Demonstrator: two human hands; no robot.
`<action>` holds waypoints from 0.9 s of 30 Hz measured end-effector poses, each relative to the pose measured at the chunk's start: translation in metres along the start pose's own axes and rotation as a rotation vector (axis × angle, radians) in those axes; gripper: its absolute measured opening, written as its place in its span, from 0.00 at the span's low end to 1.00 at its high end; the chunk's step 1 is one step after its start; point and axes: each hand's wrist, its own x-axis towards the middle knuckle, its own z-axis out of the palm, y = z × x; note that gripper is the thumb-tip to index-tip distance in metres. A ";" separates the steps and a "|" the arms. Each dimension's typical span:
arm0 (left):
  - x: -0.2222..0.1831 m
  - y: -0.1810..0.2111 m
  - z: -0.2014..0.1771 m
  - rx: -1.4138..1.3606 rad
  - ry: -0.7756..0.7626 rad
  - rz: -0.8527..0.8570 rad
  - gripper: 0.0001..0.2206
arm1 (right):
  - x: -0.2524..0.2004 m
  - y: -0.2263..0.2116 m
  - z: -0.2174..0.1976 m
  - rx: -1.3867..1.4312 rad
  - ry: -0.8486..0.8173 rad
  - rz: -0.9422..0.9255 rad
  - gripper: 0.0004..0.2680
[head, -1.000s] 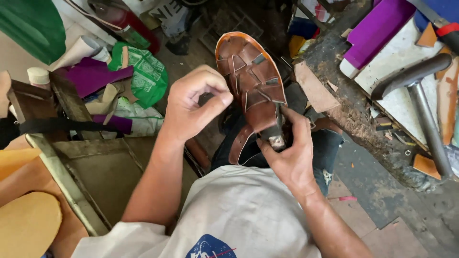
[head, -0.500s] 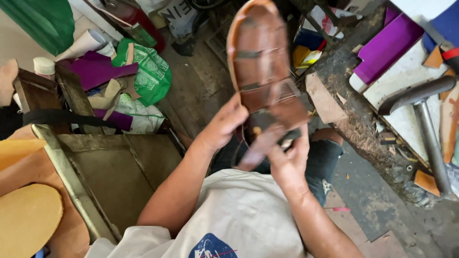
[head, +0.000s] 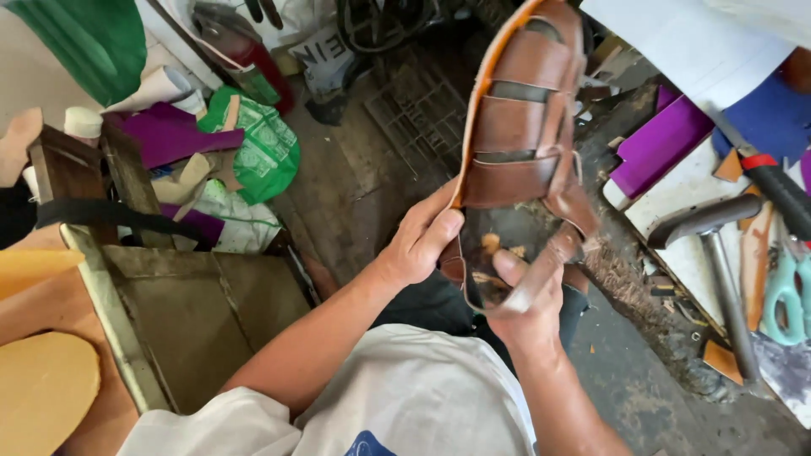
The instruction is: Trimming the excess material from a sandal sole using a utility knife and then assembling the leather straps.
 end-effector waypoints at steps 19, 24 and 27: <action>0.044 0.044 -0.040 0.320 -0.127 0.333 0.25 | 0.038 -0.148 -0.006 1.337 -0.118 0.333 0.10; 0.036 0.033 -0.033 0.298 -0.067 0.313 0.26 | 0.030 -0.111 0.007 1.295 -0.077 0.312 0.09; 0.030 0.043 -0.027 0.225 -0.007 0.236 0.23 | 0.025 -0.099 0.014 1.076 0.056 0.274 0.13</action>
